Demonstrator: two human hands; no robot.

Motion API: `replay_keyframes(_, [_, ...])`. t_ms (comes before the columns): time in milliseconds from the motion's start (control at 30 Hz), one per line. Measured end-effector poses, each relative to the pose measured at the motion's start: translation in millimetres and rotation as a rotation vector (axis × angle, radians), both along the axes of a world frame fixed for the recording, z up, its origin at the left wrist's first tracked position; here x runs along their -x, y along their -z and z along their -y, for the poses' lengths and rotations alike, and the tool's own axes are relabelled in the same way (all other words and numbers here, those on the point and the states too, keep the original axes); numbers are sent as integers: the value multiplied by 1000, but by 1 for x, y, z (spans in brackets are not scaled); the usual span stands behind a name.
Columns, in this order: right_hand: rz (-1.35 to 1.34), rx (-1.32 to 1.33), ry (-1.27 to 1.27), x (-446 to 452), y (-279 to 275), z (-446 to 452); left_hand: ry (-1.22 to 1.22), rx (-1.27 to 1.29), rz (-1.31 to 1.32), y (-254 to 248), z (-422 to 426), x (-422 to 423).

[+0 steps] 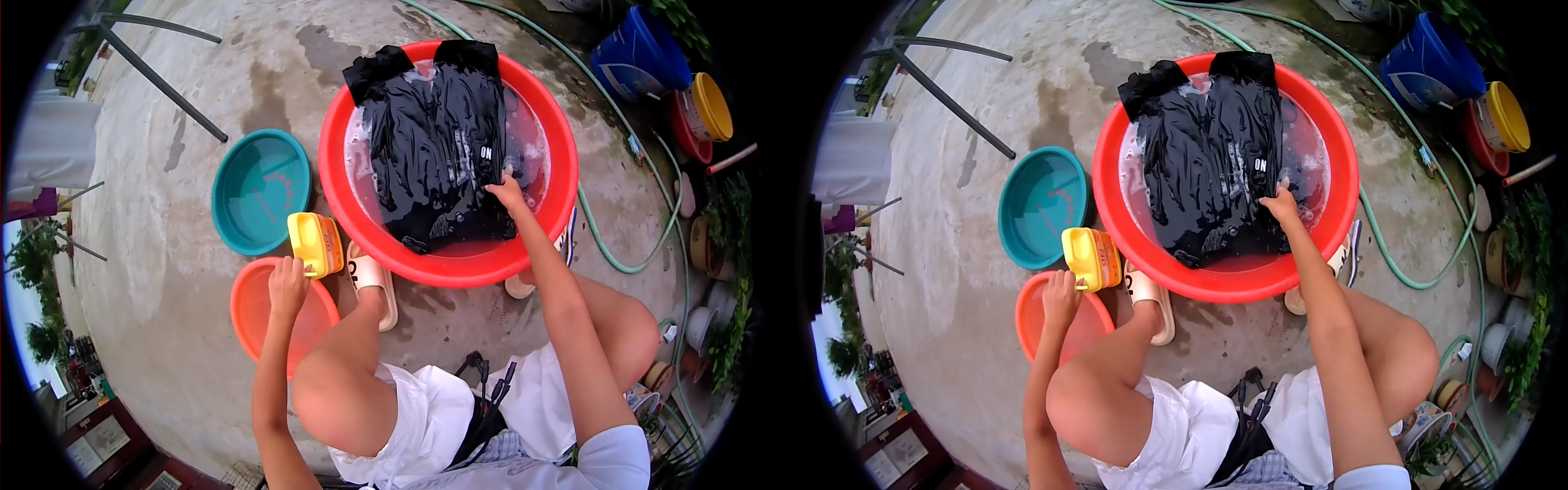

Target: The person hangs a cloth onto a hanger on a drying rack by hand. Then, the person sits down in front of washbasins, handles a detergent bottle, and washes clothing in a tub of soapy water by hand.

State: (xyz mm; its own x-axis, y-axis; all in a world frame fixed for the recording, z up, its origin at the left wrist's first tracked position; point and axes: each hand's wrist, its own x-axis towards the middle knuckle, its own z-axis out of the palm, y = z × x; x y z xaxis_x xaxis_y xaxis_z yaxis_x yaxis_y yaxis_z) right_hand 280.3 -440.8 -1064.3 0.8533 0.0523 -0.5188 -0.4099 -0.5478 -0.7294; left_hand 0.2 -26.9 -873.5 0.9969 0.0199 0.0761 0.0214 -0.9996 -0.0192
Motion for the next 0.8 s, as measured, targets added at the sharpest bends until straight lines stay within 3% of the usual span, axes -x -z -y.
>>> replay_keyframes(233, [-162,-124,206,2,-22,-12,-76,125,-194,-33,11,-7])
replay_keyframes(400, [-301,-440,184,5,-39,-11,-70,94,-263,-67,13,-17])
replay_keyframes(500, [-321,-338,155,19,-93,-23,-79,77,-288,-92,18,-34])
replay_keyframes(533, [-265,-403,151,22,-91,-23,-77,106,-290,-101,22,-45])
replay_keyframes(667, [-62,-131,124,30,-116,-29,-20,183,-294,-142,52,-87])
replay_keyframes(767, [-7,-139,58,17,-89,-20,65,194,-333,-170,80,-112])
replay_keyframes(800, [0,-150,29,18,-106,-20,101,196,-342,-180,91,-118])
